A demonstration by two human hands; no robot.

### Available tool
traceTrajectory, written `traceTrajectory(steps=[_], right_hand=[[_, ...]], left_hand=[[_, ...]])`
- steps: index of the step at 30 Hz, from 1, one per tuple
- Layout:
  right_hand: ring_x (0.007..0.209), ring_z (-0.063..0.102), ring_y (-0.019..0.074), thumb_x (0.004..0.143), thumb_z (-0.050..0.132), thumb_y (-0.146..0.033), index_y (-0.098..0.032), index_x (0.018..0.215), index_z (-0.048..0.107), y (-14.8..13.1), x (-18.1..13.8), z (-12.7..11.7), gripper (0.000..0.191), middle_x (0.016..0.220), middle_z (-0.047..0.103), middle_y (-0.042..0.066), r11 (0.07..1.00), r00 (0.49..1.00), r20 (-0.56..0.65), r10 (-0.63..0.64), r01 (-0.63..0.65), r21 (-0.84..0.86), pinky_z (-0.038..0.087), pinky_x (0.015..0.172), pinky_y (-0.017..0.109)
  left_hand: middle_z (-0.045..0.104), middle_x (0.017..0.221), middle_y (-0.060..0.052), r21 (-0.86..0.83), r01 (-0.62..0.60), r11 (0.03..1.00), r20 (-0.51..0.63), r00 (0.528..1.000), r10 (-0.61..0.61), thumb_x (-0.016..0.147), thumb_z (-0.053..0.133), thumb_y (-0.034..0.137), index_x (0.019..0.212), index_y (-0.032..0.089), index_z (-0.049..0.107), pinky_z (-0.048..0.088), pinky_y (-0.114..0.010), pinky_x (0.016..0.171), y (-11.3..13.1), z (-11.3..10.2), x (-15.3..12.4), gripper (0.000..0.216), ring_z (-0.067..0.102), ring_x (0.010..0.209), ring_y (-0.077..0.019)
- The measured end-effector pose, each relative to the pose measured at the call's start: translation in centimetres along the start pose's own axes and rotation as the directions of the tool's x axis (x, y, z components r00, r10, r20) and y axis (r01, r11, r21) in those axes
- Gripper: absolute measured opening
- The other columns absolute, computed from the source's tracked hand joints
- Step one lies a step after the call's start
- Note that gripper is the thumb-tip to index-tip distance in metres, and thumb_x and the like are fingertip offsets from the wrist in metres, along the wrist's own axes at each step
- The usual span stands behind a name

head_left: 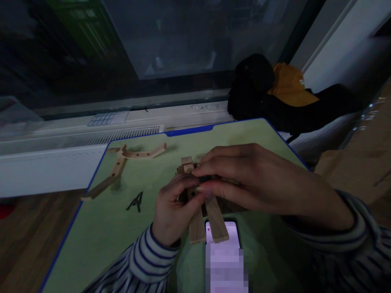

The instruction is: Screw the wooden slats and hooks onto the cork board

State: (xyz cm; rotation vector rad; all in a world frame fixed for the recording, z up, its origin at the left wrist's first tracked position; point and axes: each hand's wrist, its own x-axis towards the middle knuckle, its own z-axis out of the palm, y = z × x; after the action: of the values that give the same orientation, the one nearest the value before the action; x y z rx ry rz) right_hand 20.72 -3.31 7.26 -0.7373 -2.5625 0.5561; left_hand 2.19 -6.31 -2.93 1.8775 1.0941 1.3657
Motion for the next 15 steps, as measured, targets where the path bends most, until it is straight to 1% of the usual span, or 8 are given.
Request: traceTrajectory(steps=[4, 6, 8, 10, 12, 15], right_hand=[[0.111, 0.055, 0.0137, 0.095, 0.045, -0.025, -0.011, 0.122, 0.055, 0.01, -0.19, -0.07, 0.033, 0.123, 0.06, 0.007, 0.999, 0.999, 0.002, -0.042, 0.042, 0.017, 0.04, 0.093, 0.024], [0.113, 0.054, 0.0115, 0.094, 0.045, -0.02, -0.012, 0.123, 0.054, -0.02, -0.23, -0.14, 0.032, 0.125, 0.06, 0.005, 0.996, 0.998, 0.02, -0.063, 0.061, 0.064, 0.039, 0.095, 0.021], [0.11, 0.056, 0.01, 0.093, 0.046, -0.015, -0.016, 0.117, 0.059, -0.13, -0.23, -0.2, 0.027, 0.119, 0.064, 0.002, 0.992, 0.997, 0.042, -0.069, 0.064, 0.109, 0.04, 0.092, 0.02], [0.102, 0.059, 0.0108, 0.092, 0.048, -0.015, -0.018, 0.108, 0.062, -0.31, -0.24, -0.28, 0.021, 0.109, 0.067, 0.0, 0.994, 0.997, 0.056, -0.057, 0.051, 0.1, 0.042, 0.087, 0.021], [0.094, 0.061, 0.0129, 0.092, 0.049, -0.02, -0.018, 0.104, 0.063, -0.52, -0.28, -0.36, 0.018, 0.102, 0.068, 0.0, 0.999, 0.998, 0.062, -0.034, 0.032, 0.037, 0.043, 0.082, 0.024], [0.085, 0.062, 0.0145, 0.093, 0.048, -0.027, -0.019, 0.103, 0.061, -0.78, -0.34, -0.45, 0.019, 0.095, 0.067, 0.0, 0.998, 0.997, 0.078, -0.007, 0.011, -0.057, 0.044, 0.075, 0.027]], left_hand=[[0.067, 0.084, 0.002, 0.014, -0.013, 1.0, 0.007, 1.0, 0.013, 0.076, 0.072, 0.018, 0.087, 0.02, 0.065, 0.05, -0.024, 0.073, -0.18, -0.06, 0.04, 0.013, 0.063, 0.081, -0.0129], [0.067, 0.083, 0.003, 0.015, -0.034, 0.999, 0.007, 0.999, 0.034, 0.076, 0.072, 0.019, 0.087, 0.021, 0.065, 0.05, -0.024, 0.074, -0.15, -0.12, 0.12, 0.013, 0.063, 0.082, -0.0126], [0.068, 0.085, 0.003, 0.004, -0.057, 0.998, 0.031, 0.998, 0.057, 0.078, 0.071, 0.019, 0.09, 0.023, 0.066, 0.05, -0.024, 0.075, -0.02, -0.18, 0.28, 0.014, 0.063, 0.082, -0.0125], [0.069, 0.088, 0.002, -0.023, -0.072, 0.997, 0.078, 0.994, 0.074, 0.08, 0.068, 0.019, 0.09, 0.023, 0.066, 0.051, -0.026, 0.077, 0.17, -0.29, 0.48, 0.011, 0.064, 0.083, -0.0132], [0.07, 0.087, 0.001, -0.052, -0.079, 0.996, 0.122, 0.989, 0.084, 0.082, 0.065, 0.017, 0.083, 0.022, 0.066, 0.052, -0.028, 0.077, 0.34, -0.42, 0.65, 0.006, 0.065, 0.084, -0.0146], [0.069, 0.076, 0.001, -0.082, -0.079, 0.993, 0.159, 0.983, 0.092, 0.082, 0.061, 0.012, 0.072, 0.021, 0.065, 0.053, -0.03, 0.077, 0.48, -0.54, 0.74, 0.014, 0.066, 0.084, -0.0166]])
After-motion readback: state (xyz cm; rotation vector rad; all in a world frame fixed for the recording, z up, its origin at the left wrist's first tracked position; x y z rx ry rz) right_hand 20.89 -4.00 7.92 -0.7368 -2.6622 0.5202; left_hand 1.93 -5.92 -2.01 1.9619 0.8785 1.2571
